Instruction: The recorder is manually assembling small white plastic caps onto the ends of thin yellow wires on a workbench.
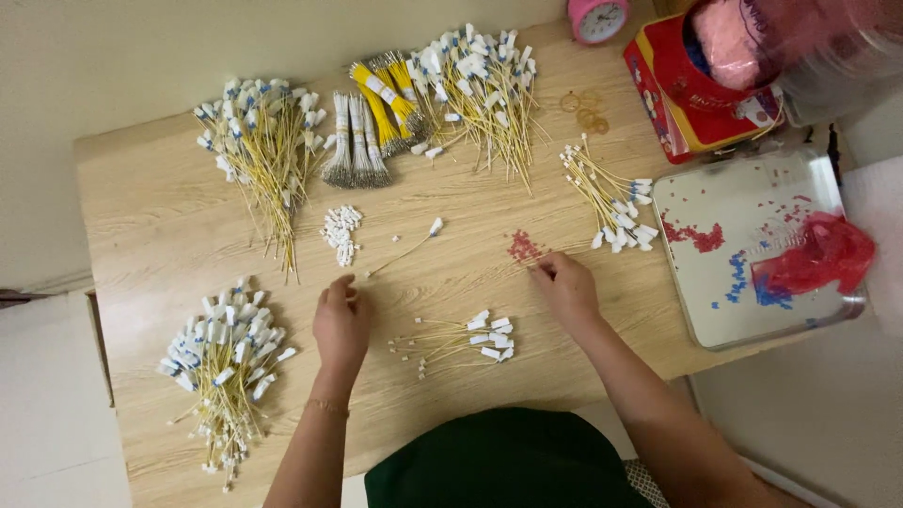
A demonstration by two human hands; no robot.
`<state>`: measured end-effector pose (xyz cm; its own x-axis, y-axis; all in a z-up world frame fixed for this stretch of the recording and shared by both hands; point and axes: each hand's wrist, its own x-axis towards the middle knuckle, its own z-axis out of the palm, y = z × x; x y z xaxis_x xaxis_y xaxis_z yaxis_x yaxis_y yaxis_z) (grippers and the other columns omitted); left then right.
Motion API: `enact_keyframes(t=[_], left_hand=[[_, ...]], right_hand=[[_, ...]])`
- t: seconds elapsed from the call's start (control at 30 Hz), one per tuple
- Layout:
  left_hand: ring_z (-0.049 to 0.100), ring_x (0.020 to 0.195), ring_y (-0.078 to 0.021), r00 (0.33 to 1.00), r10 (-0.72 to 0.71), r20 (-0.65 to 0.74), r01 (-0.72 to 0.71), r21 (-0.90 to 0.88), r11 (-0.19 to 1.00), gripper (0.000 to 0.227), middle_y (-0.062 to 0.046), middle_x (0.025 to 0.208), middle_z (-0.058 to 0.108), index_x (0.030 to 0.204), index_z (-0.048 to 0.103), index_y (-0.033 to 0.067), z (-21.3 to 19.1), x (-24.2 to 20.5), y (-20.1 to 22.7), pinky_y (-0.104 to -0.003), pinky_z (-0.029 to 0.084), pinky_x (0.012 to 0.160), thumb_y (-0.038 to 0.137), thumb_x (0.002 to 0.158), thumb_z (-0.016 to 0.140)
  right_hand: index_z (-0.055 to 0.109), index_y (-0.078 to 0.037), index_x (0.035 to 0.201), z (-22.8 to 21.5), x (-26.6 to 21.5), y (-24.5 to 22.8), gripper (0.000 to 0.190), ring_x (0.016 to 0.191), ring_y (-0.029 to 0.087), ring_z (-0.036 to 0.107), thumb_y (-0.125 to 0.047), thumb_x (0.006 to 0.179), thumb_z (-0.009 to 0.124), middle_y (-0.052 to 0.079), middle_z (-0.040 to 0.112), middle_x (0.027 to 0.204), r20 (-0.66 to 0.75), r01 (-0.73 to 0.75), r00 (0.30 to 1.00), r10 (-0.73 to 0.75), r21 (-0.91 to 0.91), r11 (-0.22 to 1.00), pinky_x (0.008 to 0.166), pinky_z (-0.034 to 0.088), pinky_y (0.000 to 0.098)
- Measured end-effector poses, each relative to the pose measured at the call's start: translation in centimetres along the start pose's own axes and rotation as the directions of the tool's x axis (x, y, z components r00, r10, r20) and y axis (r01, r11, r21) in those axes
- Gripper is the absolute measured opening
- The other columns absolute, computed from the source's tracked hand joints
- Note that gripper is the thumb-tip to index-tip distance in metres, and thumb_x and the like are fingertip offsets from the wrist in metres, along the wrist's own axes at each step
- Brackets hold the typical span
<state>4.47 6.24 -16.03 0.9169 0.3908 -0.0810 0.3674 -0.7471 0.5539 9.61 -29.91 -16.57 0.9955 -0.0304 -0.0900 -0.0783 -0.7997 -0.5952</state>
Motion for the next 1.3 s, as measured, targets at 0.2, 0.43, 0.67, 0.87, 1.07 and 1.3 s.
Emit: enact_keyframes(t=[0.2,0.43,0.67,0.87,1.07,1.3], left_hand=[[0.074,0.087,-0.0343,0.999,0.05,0.005,-0.05,0.146,0.988,0.035,-0.005,0.096,0.067,0.117,0.074,0.023,3.7,3.7,-1.0,-0.049,0.062,0.074,0.032,0.083,0.08],[0.074,0.08,-0.0289,0.998,0.058,-0.031,-0.052,0.177,0.983,0.012,-0.001,0.089,0.066,0.095,0.077,0.0271,3.8,3.7,-1.2,-0.042,0.063,0.068,0.033,0.085,0.079],[0.072,0.082,-0.018,0.981,-0.179,0.077,0.184,-0.671,0.718,0.017,-0.01,0.088,0.076,0.107,0.076,0.0074,-4.6,-1.0,6.6,-0.031,0.062,0.074,0.008,0.09,0.078],[0.069,0.078,-0.0165,0.931,-0.256,0.26,0.317,-0.923,0.219,0.02,-0.009,0.087,0.068,0.11,0.071,-0.0023,-6.9,-3.5,9.0,-0.029,0.065,0.072,-0.001,0.09,0.074],[0.074,0.082,-0.0218,0.9,-0.213,0.381,0.385,-0.923,-0.023,0.022,-0.014,0.092,0.072,0.112,0.071,-0.0041,-7.6,-5.4,10.3,-0.035,0.066,0.077,-0.003,0.091,0.073],[0.074,0.085,-0.0205,0.915,-0.103,0.39,0.39,-0.92,-0.025,0.021,-0.014,0.095,0.074,0.115,0.071,-0.0041,-7.9,-6.9,11.5,-0.034,0.065,0.081,0.001,0.095,0.068]], right_hand=[[0.075,-0.026,0.108,0.5,0.5,-0.4,0.019,0.102,0.024,0.072,-0.038,0.094,0.07,0.004,0.073,0.101,0.116,-0.054,0.991,0.072,-0.158,0.986,0.087,0.058,0.0375],[0.072,-0.021,0.108,1.8,1.3,0.3,0.024,0.1,0.028,0.072,-0.039,0.096,0.064,0.007,0.07,0.099,0.15,-0.052,0.984,0.093,-0.257,0.965,0.085,0.058,0.0406],[0.065,-0.001,0.096,-2.4,-0.8,-6.6,0.015,0.057,0.019,0.067,-0.005,0.084,0.072,0.011,0.064,0.069,0.243,-0.27,0.958,0.153,0.581,0.768,0.052,0.055,0.0303],[0.067,0.001,0.106,-5.7,-3.4,-14.3,0.011,0.064,0.018,0.066,-0.001,0.096,0.063,0.012,0.064,0.074,0.349,-0.263,0.932,-0.098,0.838,0.478,0.058,0.059,0.0297],[0.066,0.004,0.104,-6.7,-4.8,-18.6,0.011,0.065,0.017,0.068,0.0,0.094,0.065,0.012,0.067,0.072,0.367,-0.2,0.892,-0.262,0.843,0.5,0.059,0.06,0.0276],[0.072,0.002,0.101,-8.0,-5.4,-21.4,0.015,0.067,0.012,0.064,0.004,0.086,0.071,0.01,0.069,0.071,0.268,-0.026,0.912,-0.311,0.794,0.607,0.062,0.059,0.027]])
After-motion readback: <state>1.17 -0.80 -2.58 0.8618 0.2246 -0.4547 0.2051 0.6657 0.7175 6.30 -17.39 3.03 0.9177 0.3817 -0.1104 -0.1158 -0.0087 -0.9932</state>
